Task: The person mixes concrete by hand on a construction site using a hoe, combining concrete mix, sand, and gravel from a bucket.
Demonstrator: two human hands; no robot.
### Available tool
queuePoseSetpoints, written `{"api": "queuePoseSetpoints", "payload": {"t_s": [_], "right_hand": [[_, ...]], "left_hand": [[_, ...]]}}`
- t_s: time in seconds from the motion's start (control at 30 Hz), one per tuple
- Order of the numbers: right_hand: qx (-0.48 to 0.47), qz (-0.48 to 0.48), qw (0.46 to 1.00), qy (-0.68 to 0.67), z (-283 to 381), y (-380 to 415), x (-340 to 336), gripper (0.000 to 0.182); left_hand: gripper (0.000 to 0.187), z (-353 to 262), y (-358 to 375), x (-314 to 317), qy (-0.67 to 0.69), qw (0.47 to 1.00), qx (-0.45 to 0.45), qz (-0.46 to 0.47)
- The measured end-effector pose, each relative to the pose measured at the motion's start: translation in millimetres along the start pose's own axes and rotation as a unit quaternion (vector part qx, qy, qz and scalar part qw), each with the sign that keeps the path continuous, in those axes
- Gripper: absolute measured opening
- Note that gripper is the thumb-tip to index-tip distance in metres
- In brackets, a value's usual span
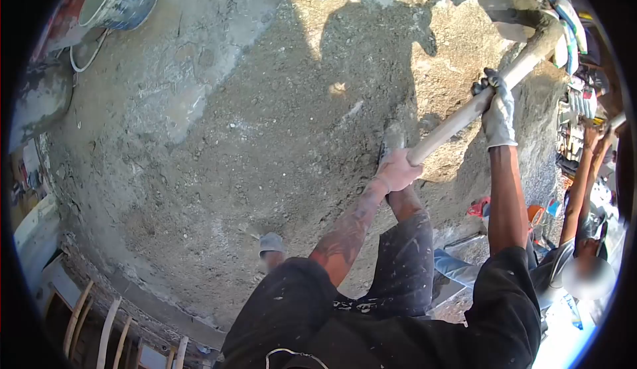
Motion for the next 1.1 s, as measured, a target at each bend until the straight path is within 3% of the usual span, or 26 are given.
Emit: {"api": "queuePoseSetpoints", "payload": {"t_s": [0.03,0.07,0.13,0.17,0.2,0.23,0.33,0.37,0.4,0.43,0.47,0.5,0.57,0.67,0.7,0.77,0.8,0.9,0.97,1.03,1.07,1.1], "right_hand": [[-0.074,0.058,0.995,0.02,64,-52,0,0.029],[-0.128,0.035,0.989,0.062,122,-93,0,0.022],[-0.302,0.096,0.942,0.113,221,-180,-4,0.022],[-0.374,0.076,0.862,0.333,260,-221,-3,0.025],[-0.396,0.052,0.847,0.351,277,-249,-6,0.026],[-0.397,0.04,0.85,0.343,269,-274,-5,0.026],[-0.317,0.028,0.866,0.386,160,-346,-21,0.028],[-0.252,0.03,0.872,0.418,98,-369,-31,0.028],[-0.167,0.029,0.871,0.462,15,-379,-49,0.029],[-0.075,0.03,0.837,0.541,-80,-378,-67,0.03],[-0.005,0.041,0.776,0.63,-164,-354,-76,0.03],[-0.042,0.091,0.644,0.758,-227,-309,-67,0.028],[0.027,-0.052,0.801,0.595,-294,-292,-106,0.029],[0.062,0.075,0.846,0.525,-281,-250,-96,0.028],[0.112,0.066,0.853,0.506,-279,-239,-94,0.024],[0.129,0.064,0.904,0.403,-308,-225,-108,0.033],[0.116,0.07,0.901,0.412,-319,-213,-107,0.033],[0.147,0.065,0.885,0.438,-318,-130,-80,0.031],[0.02,0.187,0.869,0.457,-330,-93,-57,0.029],[0.172,0.097,0.926,0.323,-331,0,-38,0.022],[0.121,0.144,0.913,0.361,-336,33,-33,0.022],[0.033,0.197,0.868,0.455,-316,92,3,0.023]], "left_hand": [[0.031,-50,-58,20,0.008,0.996,0.086,-0.037],[0.029,-104,-105,30,0.011,0.994,0.1,-0.035],[0.031,-200,-183,37,0.0,0.986,0.153,-0.072],[0.038,-236,-220,42,0.002,0.982,0.18,-0.052],[0.039,-265,-256,43,-0.168,0.939,0.215,-0.211],[0.041,-282,-301,58,-0.231,0.92,0.233,-0.213],[0.031,-211,-372,75,-0.143,0.971,0.15,-0.121],[0.026,-158,-359,63,0.026,0.993,0.063,-0.092],[0.02,-102,-348,69,0.079,0.996,0.009,-0.047],[0.017,-35,-333,86,0.142,0.988,-0.05,-0.019],[0.015,32,-303,109,0.253,0.955,-0.155,0.0],[0.015,89,-272,113,0.214,0.948,-0.23,-0.045],[0.018,135,-230,91,0.215,0.945,-0.243,-0.033],[0.025,148,-214,111,0.137,0.964,-0.222,-0.046],[0.025,146,-199,108,0.157,0.962,-0.217,-0.057],[0.032,132,-156,72,-0.061,0.962,-0.188,-0.19],[0.036,137,-139,70,0.024,0.974,-0.201,-0.097],[0.037,180,-82,69,0.08,0.969,-0.209,-0.102],[0.036,188,-29,49,0.076,0.968,-0.206,-0.121],[0.038,187,48,23,0.077,0.964,-0.253,-0.036],[0.041,202,87,9,0.033,0.965,-0.253,-0.055],[0.044,216,128,-4,-0.009,0.965,-0.252,-0.076]]}}
Point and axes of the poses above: each hand's wrist, its own y-axis away from the middle knuckle, its own x-axis out of the palm, z = x × y, the point moved 9 cm from there along -y, towards the middle knuckle, and after that the axes turned 10 degrees about -y, right-handed, at the moved point
